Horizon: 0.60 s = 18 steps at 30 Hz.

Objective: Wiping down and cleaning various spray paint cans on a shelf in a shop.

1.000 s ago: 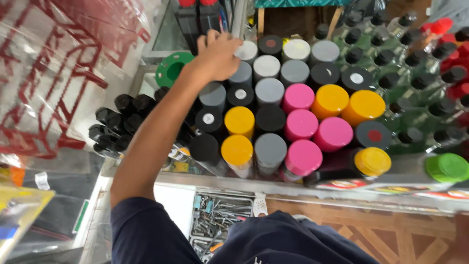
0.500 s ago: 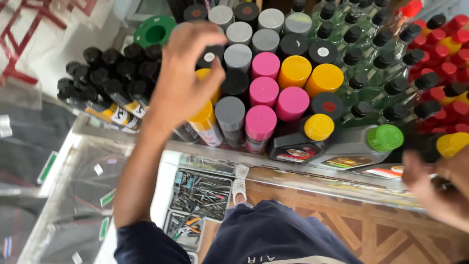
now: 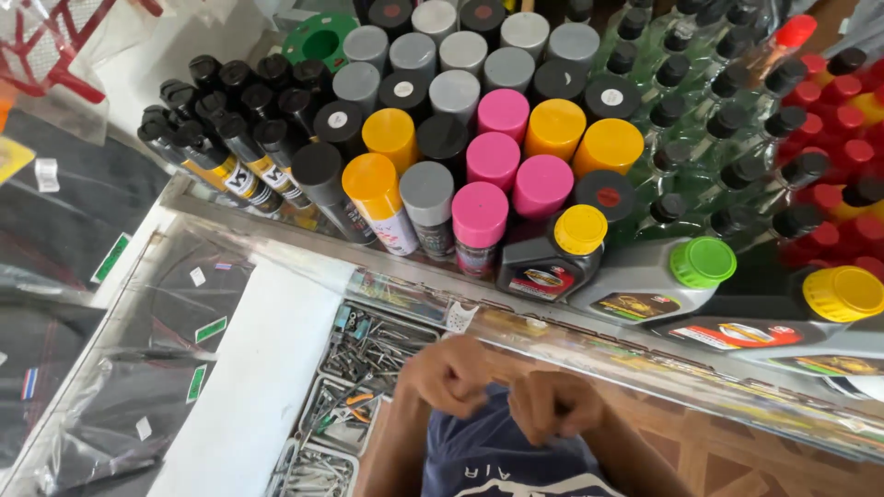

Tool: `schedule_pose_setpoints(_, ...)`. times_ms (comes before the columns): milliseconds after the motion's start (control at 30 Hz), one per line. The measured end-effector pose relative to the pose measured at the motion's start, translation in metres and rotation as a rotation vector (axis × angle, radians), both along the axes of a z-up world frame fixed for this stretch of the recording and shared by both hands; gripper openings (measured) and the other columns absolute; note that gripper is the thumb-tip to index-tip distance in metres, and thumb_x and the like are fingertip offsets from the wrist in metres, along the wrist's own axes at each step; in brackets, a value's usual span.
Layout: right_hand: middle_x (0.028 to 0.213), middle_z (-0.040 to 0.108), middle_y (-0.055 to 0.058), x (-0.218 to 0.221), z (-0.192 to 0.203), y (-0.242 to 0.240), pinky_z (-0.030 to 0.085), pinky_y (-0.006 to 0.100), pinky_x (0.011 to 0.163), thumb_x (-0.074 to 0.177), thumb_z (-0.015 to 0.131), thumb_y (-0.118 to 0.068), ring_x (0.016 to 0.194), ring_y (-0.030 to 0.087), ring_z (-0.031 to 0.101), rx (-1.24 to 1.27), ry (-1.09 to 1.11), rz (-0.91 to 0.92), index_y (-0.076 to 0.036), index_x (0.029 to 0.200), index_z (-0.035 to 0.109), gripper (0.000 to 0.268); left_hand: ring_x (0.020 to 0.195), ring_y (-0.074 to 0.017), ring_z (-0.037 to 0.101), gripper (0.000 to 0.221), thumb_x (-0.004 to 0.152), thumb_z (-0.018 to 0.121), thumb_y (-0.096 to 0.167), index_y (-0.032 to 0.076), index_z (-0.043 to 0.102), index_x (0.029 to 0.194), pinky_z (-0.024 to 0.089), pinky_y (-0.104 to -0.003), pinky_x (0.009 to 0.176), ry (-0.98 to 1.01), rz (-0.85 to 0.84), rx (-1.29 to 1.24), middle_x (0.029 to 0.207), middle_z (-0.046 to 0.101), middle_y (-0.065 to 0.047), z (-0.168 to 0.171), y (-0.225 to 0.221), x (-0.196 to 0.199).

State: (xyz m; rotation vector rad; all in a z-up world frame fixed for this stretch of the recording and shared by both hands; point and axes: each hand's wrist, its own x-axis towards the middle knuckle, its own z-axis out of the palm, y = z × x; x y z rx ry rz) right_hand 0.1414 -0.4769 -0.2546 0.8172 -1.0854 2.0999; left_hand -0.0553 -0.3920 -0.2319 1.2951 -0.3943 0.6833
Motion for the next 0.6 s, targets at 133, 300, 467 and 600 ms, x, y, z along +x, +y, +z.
schedule_pose_setpoints(133,0.054,0.042,0.003,0.017,0.000,0.006,0.031,0.033,0.051,0.090,0.064,-0.012,0.049,0.018,0.030,0.403,-0.940,-0.604,-0.005,0.061,0.044,0.036,0.056,-0.0104,0.031,0.025,0.078,0.070,0.005,0.007,0.049,0.066,0.031,-0.026,0.051,0.608,0.020,0.213,0.059,0.040,0.004,-0.005,-0.009,-0.009)
schedule_pose_setpoints(300,0.056,0.041,0.002,0.033,0.033,0.013,0.034,0.034,0.051,0.085,0.069,-0.009,0.050,0.019,0.034,0.432,-1.083,-1.060,-0.006,0.061,0.043,0.035,0.063,-0.0056,0.048,0.017,0.074,0.068,-0.001,0.010,0.056,0.079,0.040,-0.022,0.058,0.721,0.672,-0.074,0.069,0.056,0.005,0.032,0.000,-0.045)
schedule_pose_setpoints(467,0.053,0.053,-0.002,0.039,0.087,0.006,0.035,0.031,0.043,0.081,0.072,-0.009,0.043,0.016,0.041,0.526,-1.095,-1.169,-0.010,0.067,0.056,0.021,0.067,-0.0074,0.045,0.022,0.087,0.068,-0.001,0.013,0.053,0.095,0.039,-0.022,0.063,0.504,1.328,0.052,0.077,0.050,0.004,0.066,0.025,-0.066)
schedule_pose_setpoints(600,0.060,0.058,-0.002,0.048,0.109,-0.008,0.037,0.031,0.049,0.076,0.073,-0.007,0.047,0.018,0.045,0.671,-1.023,-1.319,-0.012,0.073,0.060,0.014,0.086,-0.0138,0.058,0.025,0.084,0.068,-0.002,0.010,0.055,0.103,0.048,-0.027,0.074,0.546,1.551,0.132,0.094,0.060,-0.001,0.100,0.053,-0.076)
